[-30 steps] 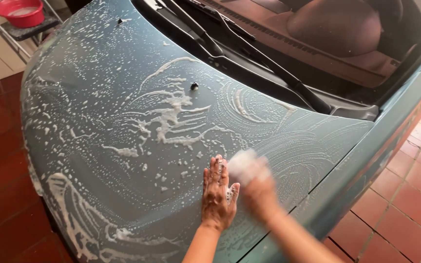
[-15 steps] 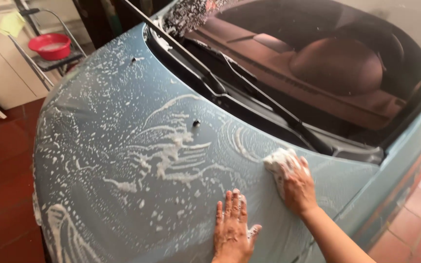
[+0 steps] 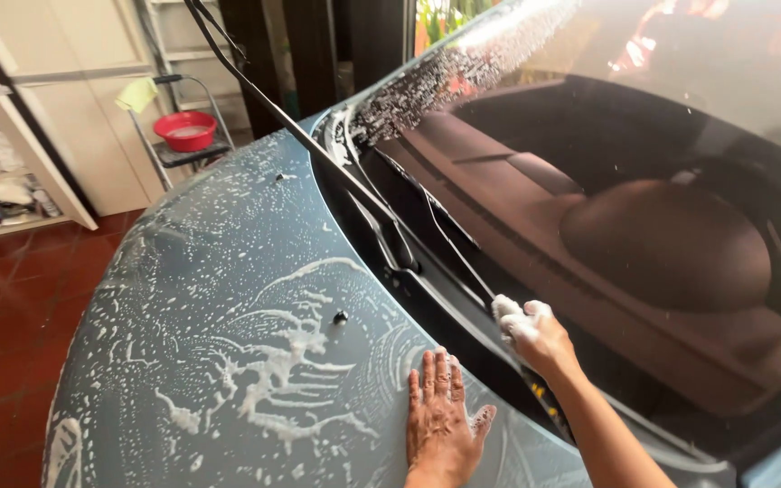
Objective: The person is scrubbing the car with a sponge and soapy water.
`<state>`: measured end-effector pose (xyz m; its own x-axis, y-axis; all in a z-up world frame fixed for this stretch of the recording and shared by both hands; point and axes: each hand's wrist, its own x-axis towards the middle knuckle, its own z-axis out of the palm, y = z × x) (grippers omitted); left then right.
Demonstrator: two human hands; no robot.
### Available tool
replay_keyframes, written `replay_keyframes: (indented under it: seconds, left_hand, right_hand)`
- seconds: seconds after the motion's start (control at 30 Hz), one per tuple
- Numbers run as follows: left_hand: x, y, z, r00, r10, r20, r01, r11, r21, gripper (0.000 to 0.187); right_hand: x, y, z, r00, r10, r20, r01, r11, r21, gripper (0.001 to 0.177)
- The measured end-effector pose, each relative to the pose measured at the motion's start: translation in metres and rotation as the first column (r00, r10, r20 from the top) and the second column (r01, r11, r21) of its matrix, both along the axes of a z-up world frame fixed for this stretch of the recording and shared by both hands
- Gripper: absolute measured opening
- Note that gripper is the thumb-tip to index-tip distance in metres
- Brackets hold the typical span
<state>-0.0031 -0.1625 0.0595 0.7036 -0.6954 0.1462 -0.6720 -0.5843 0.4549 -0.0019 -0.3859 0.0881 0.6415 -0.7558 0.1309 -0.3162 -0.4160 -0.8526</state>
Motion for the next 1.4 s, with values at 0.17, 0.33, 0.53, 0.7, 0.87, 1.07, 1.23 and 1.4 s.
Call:
replay_keyframes:
  seconds: [0.17, 0.33, 0.53, 0.7, 0.87, 1.07, 1.23, 1.4]
  left_hand:
    - [0.004, -0.023, 0.017, 0.996, -0.004, -0.089, 0.007, 0.999, 0.040, 0.086]
    - [0.008, -0.064, -0.002, 0.966, 0.087, -0.242, -0.150, 0.955, -0.256, 0.076]
    - [-0.010, -0.092, 0.040, 0.786, 0.222, -0.577, -0.441, 0.855, -0.273, 0.056]
    - [0.012, -0.112, 0.030, 0.660, 0.086, -0.746, -0.506, 0.785, -0.357, 0.037]
    - [0.024, -0.121, 0.037, 0.593, -0.003, -0.805, -0.475, 0.806, -0.353, 0.024]
    - [0.033, -0.119, 0.029, 0.623, 0.031, -0.782, -0.473, 0.811, -0.345, 0.024]
    - [0.108, -0.143, -0.020, 0.747, 0.157, -0.646, -0.443, 0.843, -0.307, 0.021]
    - [0.171, -0.182, -0.042, 0.886, 0.353, -0.301, -0.452, 0.800, -0.394, 0.034]
  right_hand:
    - [0.045, -0.043, -0.003, 0.831, 0.211, -0.515, -0.197, 0.977, 0.082, 0.048]
    - [0.055, -0.041, 0.013, 0.819, 0.277, -0.502, -0.140, 0.946, 0.294, 0.048]
    - [0.070, -0.059, -0.012, 0.729, 0.217, -0.649, -0.254, 0.967, 0.039, 0.062]
    - [0.066, -0.062, -0.019, 0.716, 0.173, -0.676, -0.296, 0.953, -0.070, 0.063]
    - [0.058, -0.059, -0.015, 0.767, 0.187, -0.614, -0.275, 0.960, -0.052, 0.060]
    - [0.044, -0.057, -0.020, 0.840, 0.246, -0.484, -0.263, 0.964, 0.033, 0.055]
    - [0.036, -0.058, -0.005, 0.859, 0.289, -0.423, -0.283, 0.956, 0.077, 0.047]
    - [0.026, -0.051, 0.012, 0.852, 0.410, -0.327, -0.314, 0.898, 0.308, 0.036]
